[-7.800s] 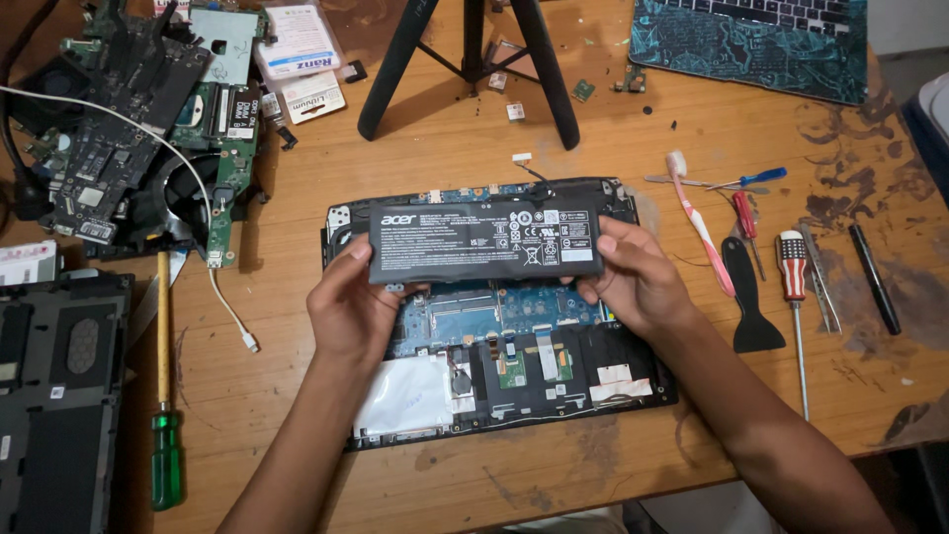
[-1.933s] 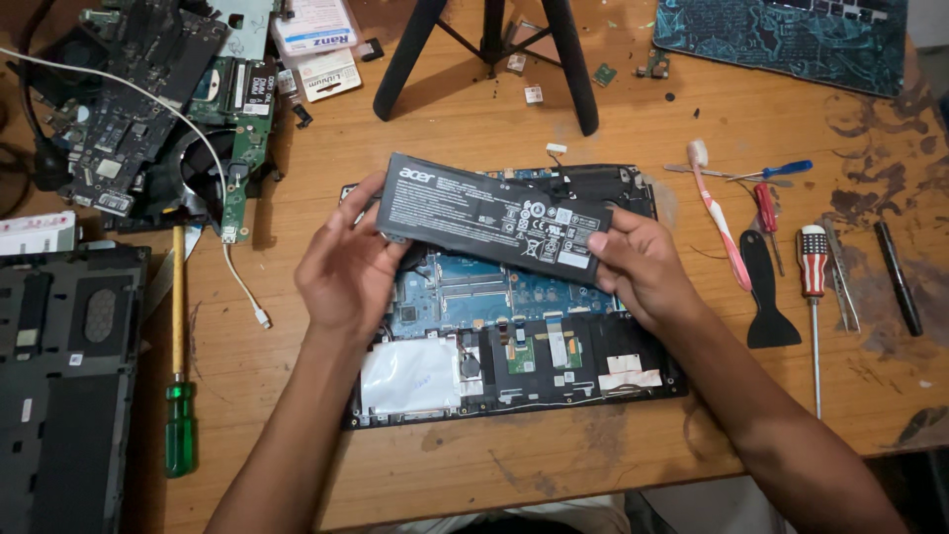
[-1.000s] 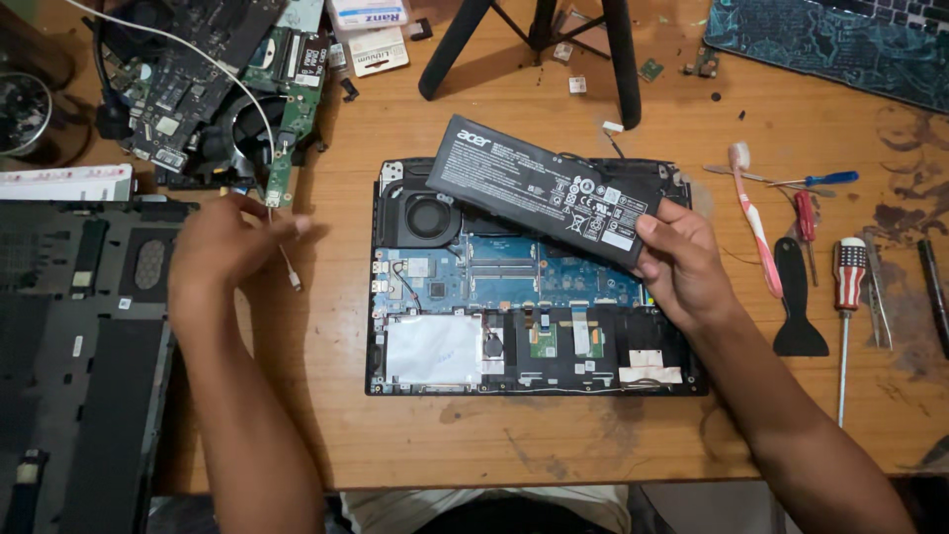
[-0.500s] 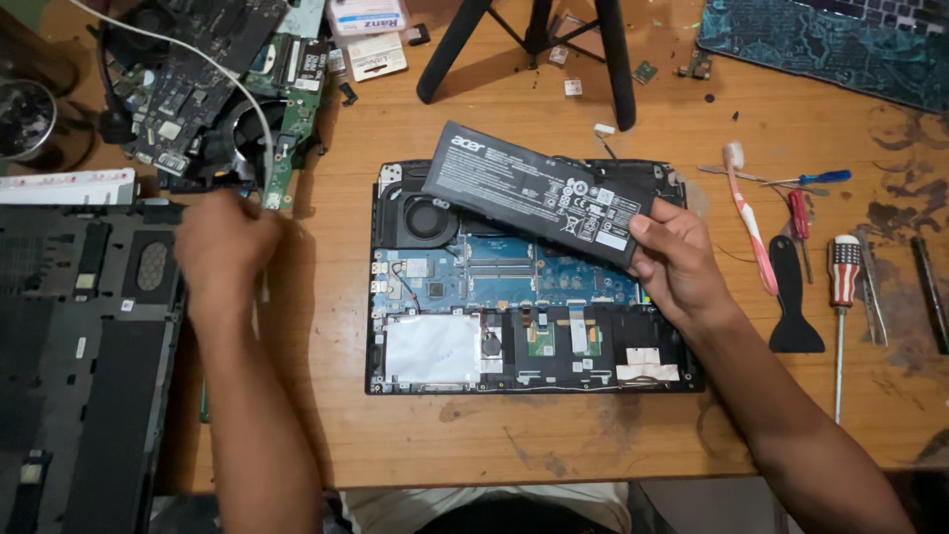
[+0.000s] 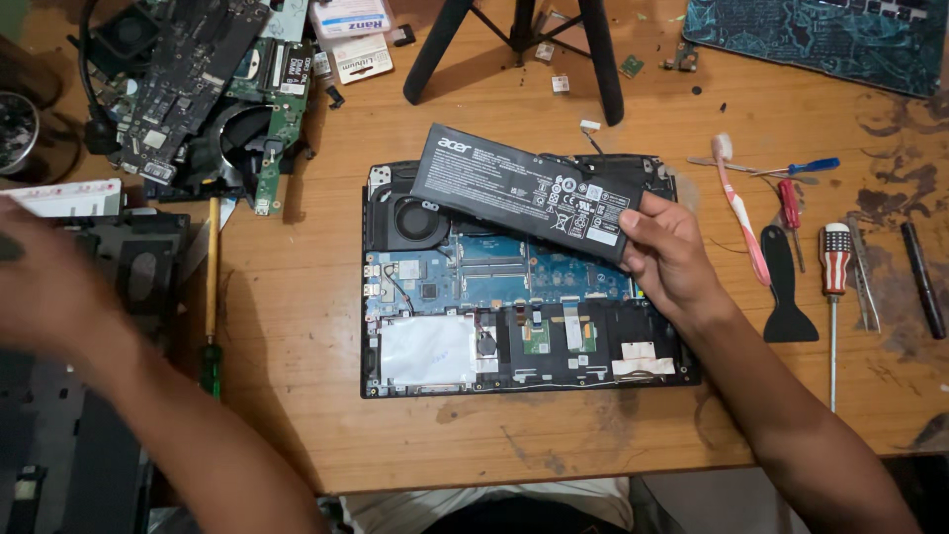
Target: The person removes the back cover of a laptop, then uses a screwdriver to detach and remove the battery and a cooling fan. The removed parts are placed on the table.
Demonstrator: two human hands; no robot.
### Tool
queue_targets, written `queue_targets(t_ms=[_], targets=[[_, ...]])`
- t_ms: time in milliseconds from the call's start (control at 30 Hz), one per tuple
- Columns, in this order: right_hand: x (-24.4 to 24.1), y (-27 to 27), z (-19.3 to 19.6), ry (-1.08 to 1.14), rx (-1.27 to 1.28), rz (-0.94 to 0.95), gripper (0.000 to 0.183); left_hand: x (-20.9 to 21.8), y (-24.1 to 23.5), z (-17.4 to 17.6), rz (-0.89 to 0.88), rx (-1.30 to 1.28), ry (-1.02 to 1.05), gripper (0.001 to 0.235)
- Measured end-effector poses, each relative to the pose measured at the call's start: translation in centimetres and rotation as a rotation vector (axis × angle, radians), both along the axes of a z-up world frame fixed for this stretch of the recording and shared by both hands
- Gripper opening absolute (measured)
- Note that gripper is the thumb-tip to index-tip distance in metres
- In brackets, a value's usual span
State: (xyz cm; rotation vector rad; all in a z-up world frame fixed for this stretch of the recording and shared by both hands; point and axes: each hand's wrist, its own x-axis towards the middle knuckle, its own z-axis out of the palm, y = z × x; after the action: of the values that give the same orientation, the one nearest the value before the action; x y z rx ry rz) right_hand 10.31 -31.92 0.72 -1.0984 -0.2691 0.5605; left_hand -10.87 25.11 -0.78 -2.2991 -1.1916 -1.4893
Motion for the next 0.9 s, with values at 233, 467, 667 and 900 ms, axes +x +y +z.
queue_targets(t_ms=[233,467,667,900], targets=[[-0.3,0.3,0.7,-0.010,-0.023,-0.009,0.029,4.1,-10.7,5.6,-0.499,-0.197,-0.030,0.028],[-0.3,0.1,0.6,-0.016,-0.006,0.055,0.031,9.3,-20.9,6.8,-1.123,-1.100,0.006,0.047],[-0.3,-0.1,0.3,0.022,0.004,0.054,0.029,9.5,-23.7,5.8,-1.429,-1.516,0.031,0.049],[0.1,-0.2,0.4,0.090,0.217,0.056,0.029,10.6,-23.9,4.6,-1.427,-1.742,-0.035,0.044]])
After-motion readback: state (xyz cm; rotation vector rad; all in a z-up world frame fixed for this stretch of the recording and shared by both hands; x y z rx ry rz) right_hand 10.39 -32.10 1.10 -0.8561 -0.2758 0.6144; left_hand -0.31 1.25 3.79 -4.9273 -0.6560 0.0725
